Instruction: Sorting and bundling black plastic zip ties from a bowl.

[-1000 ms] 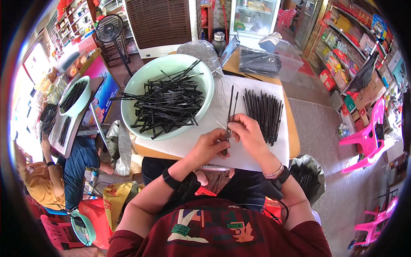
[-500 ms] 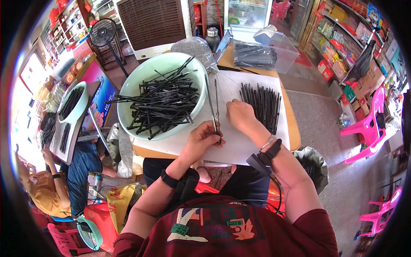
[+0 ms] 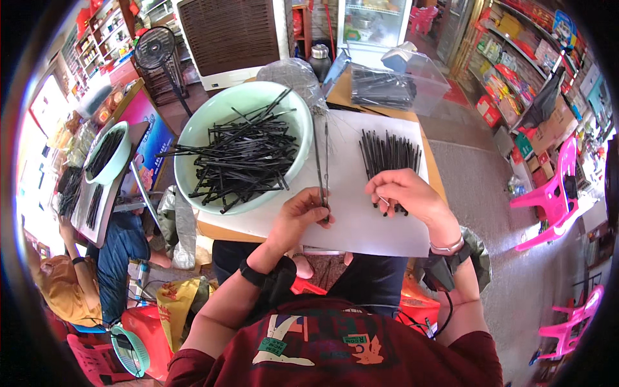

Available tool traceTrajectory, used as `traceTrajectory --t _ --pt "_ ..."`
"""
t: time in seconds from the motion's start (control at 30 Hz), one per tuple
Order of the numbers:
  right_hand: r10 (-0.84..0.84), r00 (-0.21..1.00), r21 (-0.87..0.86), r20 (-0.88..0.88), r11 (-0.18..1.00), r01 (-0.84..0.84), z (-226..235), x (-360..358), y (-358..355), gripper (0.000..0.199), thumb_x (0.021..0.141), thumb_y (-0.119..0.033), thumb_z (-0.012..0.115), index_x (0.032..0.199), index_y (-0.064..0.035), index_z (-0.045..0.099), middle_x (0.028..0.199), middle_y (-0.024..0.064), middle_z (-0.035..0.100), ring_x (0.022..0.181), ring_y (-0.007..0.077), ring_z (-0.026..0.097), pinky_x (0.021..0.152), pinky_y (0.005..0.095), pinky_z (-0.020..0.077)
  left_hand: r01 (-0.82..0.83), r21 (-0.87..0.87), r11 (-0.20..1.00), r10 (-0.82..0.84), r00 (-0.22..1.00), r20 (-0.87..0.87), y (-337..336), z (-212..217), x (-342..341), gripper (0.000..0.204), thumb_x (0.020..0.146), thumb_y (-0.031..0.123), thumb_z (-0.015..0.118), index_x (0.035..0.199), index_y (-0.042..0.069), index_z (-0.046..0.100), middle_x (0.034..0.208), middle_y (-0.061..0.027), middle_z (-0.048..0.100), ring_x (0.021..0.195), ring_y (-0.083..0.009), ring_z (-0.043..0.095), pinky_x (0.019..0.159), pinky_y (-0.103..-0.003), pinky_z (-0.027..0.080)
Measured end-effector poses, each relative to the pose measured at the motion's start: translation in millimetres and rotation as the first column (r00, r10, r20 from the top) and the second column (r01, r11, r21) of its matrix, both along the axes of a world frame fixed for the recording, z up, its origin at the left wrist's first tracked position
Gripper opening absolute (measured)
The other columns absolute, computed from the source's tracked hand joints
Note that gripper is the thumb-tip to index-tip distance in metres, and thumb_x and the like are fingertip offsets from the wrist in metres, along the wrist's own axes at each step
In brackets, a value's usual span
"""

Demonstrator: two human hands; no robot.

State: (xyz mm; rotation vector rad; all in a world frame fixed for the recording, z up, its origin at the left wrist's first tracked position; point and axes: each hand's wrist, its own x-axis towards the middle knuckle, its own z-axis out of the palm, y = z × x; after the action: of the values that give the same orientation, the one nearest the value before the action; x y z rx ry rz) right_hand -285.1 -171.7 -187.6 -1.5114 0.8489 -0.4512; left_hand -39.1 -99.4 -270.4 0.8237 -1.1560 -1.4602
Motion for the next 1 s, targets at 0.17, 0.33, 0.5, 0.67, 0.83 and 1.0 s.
traceTrajectory --t 0.17,0.33,0.5,0.67,0.83,1.0 --pt "-0.139 0.966 -0.129 0.217 0.977 0.169 -1 8 0 0.015 0.089 -0.007 0.055 0.099 0.0019 0.060 0.080 0.0035 0.059 0.064 0.0081 0.057 0.053 0.0220 0.0475 0.036 0.048 0.998 -0.036 0.999 0.005 0 3 -2 0.030 0.088 -0.001 0.054 0.117 0.000 0.051 0.087 -0.0045 0.055 0.082 -0.0165 0.062 0.072 -0.027 0.052" --pt "-0.349 0.876 -0.130 0.333 0.903 0.409 -7 33 -5 0.014 0.089 -0.008 0.054 0.096 0.0020 0.061 0.073 0.0020 0.057 0.056 0.0063 0.053 0.050 0.0198 0.0435 0.040 0.047 0.998 -0.040 0.999 -0.006 1 2 -2 0.030 0.088 0.000 0.054 0.117 0.000 0.051 0.091 -0.0057 0.057 0.082 -0.0154 0.061 0.072 -0.026 0.052" --pt "-0.410 0.892 -0.353 0.192 0.819 0.453 -40 57 -15 0.011 0.085 -0.005 0.057 0.091 0.0004 0.064 0.073 0.0017 0.058 0.063 0.0075 0.055 0.055 0.0219 0.0460 0.058 0.037 0.998 -0.058 0.998 0.012 0 0 -3 0.034 0.087 -0.002 0.054 0.121 -0.001 0.050 0.091 -0.0062 0.058 0.084 -0.0148 0.061 0.073 -0.026 0.052" --pt "-0.420 0.844 -0.208 0.333 0.841 0.500 -50 63 -13 0.009 0.086 -0.003 0.055 0.091 0.0018 0.061 0.079 0.0050 0.061 0.071 0.0110 0.059 0.063 0.0252 0.0506 0.040 0.029 0.999 -0.041 0.999 0.035 -2 -4 -2 0.037 0.086 -0.004 0.054 0.122 -0.001 0.049 0.093 -0.0070 0.059 0.084 -0.0150 0.062 0.073 -0.026 0.052" --pt "-0.478 0.735 0.061 0.481 0.855 0.516 -47 55 -10 0.013 0.088 -0.006 0.052 0.098 0.0017 0.057 0.085 0.0081 0.061 0.074 0.0181 0.062 0.068 0.0296 0.0519 -0.007 0.051 0.999 0.008 1.000 -0.004 -4 -5 -2 0.032 0.085 -0.005 0.056 0.117 -0.001 0.051 0.096 -0.0090 0.061 0.085 -0.0158 0.063 0.074 -0.026 0.053" --pt "-0.445 0.712 0.156 0.544 0.887 0.435 -60 51 -6 0.012 0.088 -0.007 0.052 0.097 0.0007 0.057 0.084 0.0081 0.061 0.074 0.0180 0.062 0.068 0.0301 0.0524 -0.006 0.080 0.997 0.006 1.000 0.000 -4 -5 -3 0.031 0.086 -0.004 0.056 0.116 -0.002 0.051 0.097 -0.0093 0.061 0.086 -0.0164 0.063 0.075 -0.027 0.053"
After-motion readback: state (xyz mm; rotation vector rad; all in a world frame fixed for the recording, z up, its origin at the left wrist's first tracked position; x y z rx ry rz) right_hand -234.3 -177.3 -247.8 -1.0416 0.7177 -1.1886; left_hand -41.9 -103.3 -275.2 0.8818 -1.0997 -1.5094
